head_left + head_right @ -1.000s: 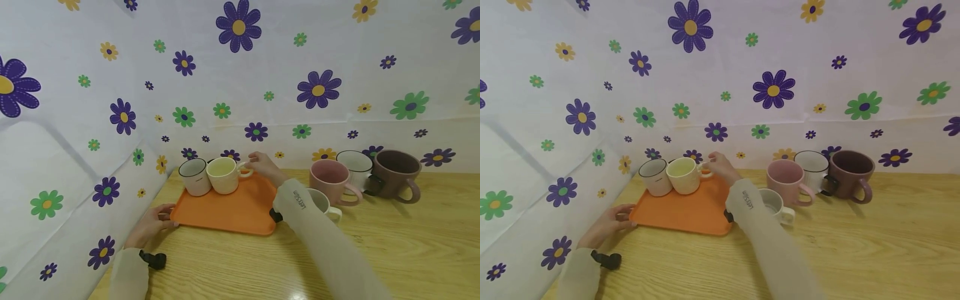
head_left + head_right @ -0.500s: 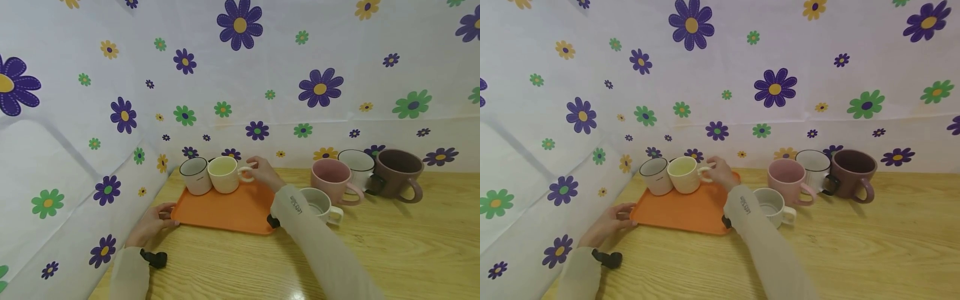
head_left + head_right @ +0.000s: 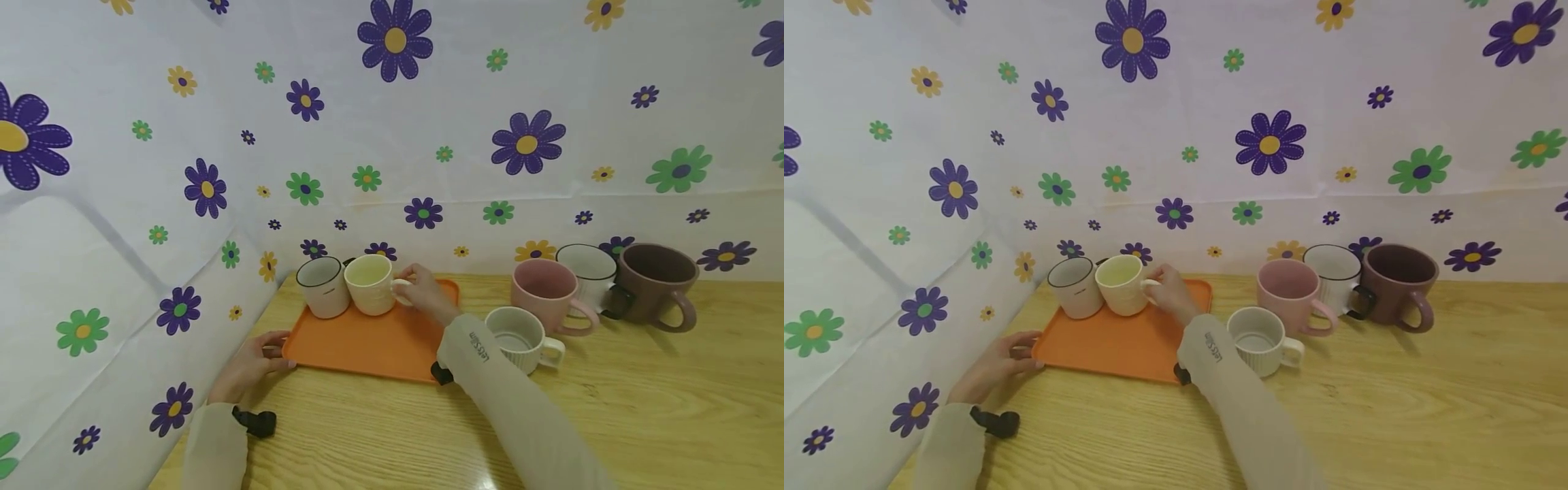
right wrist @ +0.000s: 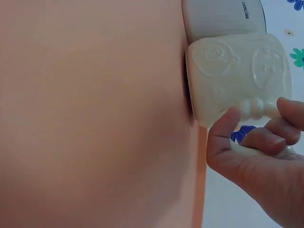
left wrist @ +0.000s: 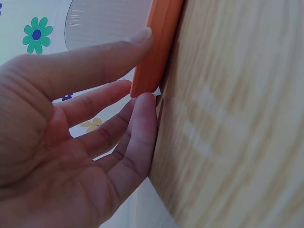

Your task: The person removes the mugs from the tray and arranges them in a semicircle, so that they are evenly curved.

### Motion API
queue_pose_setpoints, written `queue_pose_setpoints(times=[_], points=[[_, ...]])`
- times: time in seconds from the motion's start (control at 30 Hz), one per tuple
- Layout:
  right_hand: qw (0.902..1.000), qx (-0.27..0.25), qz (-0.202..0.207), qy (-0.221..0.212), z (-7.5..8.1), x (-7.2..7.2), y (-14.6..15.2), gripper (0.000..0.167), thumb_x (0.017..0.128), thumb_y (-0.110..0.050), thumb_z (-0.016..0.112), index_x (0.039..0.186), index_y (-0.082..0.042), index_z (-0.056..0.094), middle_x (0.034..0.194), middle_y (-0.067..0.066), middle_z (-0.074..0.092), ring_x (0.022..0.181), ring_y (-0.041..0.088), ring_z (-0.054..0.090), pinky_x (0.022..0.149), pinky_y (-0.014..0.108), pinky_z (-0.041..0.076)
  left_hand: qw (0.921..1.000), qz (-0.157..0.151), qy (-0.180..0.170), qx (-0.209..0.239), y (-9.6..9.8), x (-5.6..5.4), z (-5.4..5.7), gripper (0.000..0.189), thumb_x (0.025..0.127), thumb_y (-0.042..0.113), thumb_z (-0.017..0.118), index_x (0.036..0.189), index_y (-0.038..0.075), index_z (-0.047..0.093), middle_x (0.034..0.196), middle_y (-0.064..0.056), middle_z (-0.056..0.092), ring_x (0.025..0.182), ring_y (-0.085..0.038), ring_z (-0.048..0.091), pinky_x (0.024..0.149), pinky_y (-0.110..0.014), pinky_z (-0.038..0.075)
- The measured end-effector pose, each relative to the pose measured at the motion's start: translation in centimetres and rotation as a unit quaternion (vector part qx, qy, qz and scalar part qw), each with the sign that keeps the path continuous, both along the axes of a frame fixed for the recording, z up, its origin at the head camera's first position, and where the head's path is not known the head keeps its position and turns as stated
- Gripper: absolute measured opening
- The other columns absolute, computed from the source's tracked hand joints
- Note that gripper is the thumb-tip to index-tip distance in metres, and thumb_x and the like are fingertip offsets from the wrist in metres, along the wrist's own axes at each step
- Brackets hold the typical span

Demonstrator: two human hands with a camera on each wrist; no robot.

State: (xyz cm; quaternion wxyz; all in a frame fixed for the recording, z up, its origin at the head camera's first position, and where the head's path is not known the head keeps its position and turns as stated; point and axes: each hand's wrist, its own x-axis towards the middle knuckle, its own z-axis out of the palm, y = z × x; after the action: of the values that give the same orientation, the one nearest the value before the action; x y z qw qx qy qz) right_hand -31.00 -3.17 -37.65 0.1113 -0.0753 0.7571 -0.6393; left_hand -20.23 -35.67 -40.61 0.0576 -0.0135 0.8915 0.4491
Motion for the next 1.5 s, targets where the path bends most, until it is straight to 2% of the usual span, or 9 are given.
queue_pose_setpoints(times=[0.13,0.27,0.43,0.67,0.9,1.03,1.27,1.4,1.5], points=[[0.9994,-0.012,-0.007,0.031,0.3,0.3,0.1,0.017,0.097,-0.001,0.062,0.111,0.001,0.054,0.096,0.016,0.060,0.067,0.020,0.053,0.056,0.029,0.047,1.0000,-0.002,0.002,-0.003,0.1,-0.1,0.1,0.067,0.087,0.004,0.078,0.144,-0.011,0.045,0.131,-0.030,0.057,0.112,-0.038,0.063,0.091,-0.039,0.053],[0.9987,-0.017,-0.017,0.044,0.9,0.6,0.3,0.014,0.096,-0.004,0.064,0.108,0.002,0.058,0.094,0.015,0.062,0.067,0.022,0.054,0.052,0.029,0.047,1.0000,0.000,0.001,0.000,0.2,0.0,0.1,0.068,0.087,0.003,0.078,0.144,-0.012,0.045,0.131,-0.031,0.057,0.113,-0.039,0.062,0.090,-0.039,0.054],[0.9988,-0.024,-0.036,0.022,2.7,1.3,0.8,0.010,0.096,-0.007,0.066,0.102,-0.002,0.059,0.102,0.015,0.064,0.079,0.024,0.057,0.054,0.028,0.048,1.0000,-0.001,-0.001,-0.004,0.2,0.1,0.1,0.067,0.087,0.002,0.078,0.144,-0.012,0.046,0.130,-0.030,0.057,0.112,-0.038,0.063,0.090,-0.037,0.053],[0.9974,-0.068,-0.023,0.012,5.4,2.4,2.4,0.007,0.099,-0.006,0.064,0.099,-0.004,0.057,0.095,0.013,0.066,0.079,0.021,0.055,0.055,0.026,0.046,1.0000,0.002,0.003,0.003,0.1,-0.1,0.1,0.068,0.086,0.000,0.077,0.144,-0.013,0.044,0.129,-0.031,0.057,0.110,-0.037,0.063,0.081,-0.029,0.053],[0.9986,-0.046,-0.016,0.019,7.1,3.1,3.9,0.010,0.101,-0.009,0.062,0.106,-0.003,0.056,0.099,0.012,0.065,0.076,0.021,0.056,0.057,0.025,0.049,1.0000,-0.007,0.002,0.002,0.1,-0.1,0.1,0.069,0.086,0.001,0.077,0.144,-0.014,0.043,0.128,-0.031,0.056,0.109,-0.036,0.062,0.081,-0.030,0.053],[0.9987,-0.038,-0.011,0.033,7.7,3.4,4.4,0.010,0.100,-0.008,0.063,0.106,-0.002,0.057,0.090,0.011,0.065,0.069,0.018,0.055,0.053,0.024,0.048,1.0000,-0.005,-0.001,-0.003,0.1,0.0,0.0,0.068,0.087,0.002,0.077,0.144,-0.013,0.044,0.130,-0.030,0.056,0.112,-0.038,0.061,0.085,-0.032,0.053],[0.9983,-0.012,-0.010,0.057,8.4,3.9,5.5,0.013,0.100,-0.011,0.063,0.108,-0.002,0.058,0.090,0.010,0.062,0.069,0.018,0.053,0.055,0.024,0.050,0.9999,0.000,0.000,0.012,0.2,0.0,0.0,0.068,0.086,0.000,0.077,0.144,-0.014,0.043,0.128,-0.031,0.055,0.111,-0.038,0.061,0.083,-0.032,0.053],[0.9981,-0.021,-0.012,0.057,8.4,4.1,6.4,0.012,0.101,-0.011,0.062,0.107,-0.002,0.057,0.079,0.007,0.056,0.065,0.016,0.048,0.054,0.024,0.048,0.9999,-0.001,0.002,0.012,0.1,-0.1,0.0,0.069,0.086,0.000,0.077,0.144,-0.014,0.043,0.129,-0.031,0.055,0.112,-0.038,0.061,0.084,-0.032,0.053],[0.9981,-0.027,-0.010,0.055,8.3,4.2,7.1,0.012,0.102,-0.011,0.061,0.108,-0.002,0.056,0.078,0.007,0.051,0.065,0.015,0.045,0.055,0.024,0.049,0.9999,-0.002,0.002,0.011,0.0,0.0,0.0,0.069,0.087,0.001,0.077,0.145,-0.013,0.043,0.130,-0.031,0.054,0.114,-0.040,0.060,0.085,-0.034,0.053]])
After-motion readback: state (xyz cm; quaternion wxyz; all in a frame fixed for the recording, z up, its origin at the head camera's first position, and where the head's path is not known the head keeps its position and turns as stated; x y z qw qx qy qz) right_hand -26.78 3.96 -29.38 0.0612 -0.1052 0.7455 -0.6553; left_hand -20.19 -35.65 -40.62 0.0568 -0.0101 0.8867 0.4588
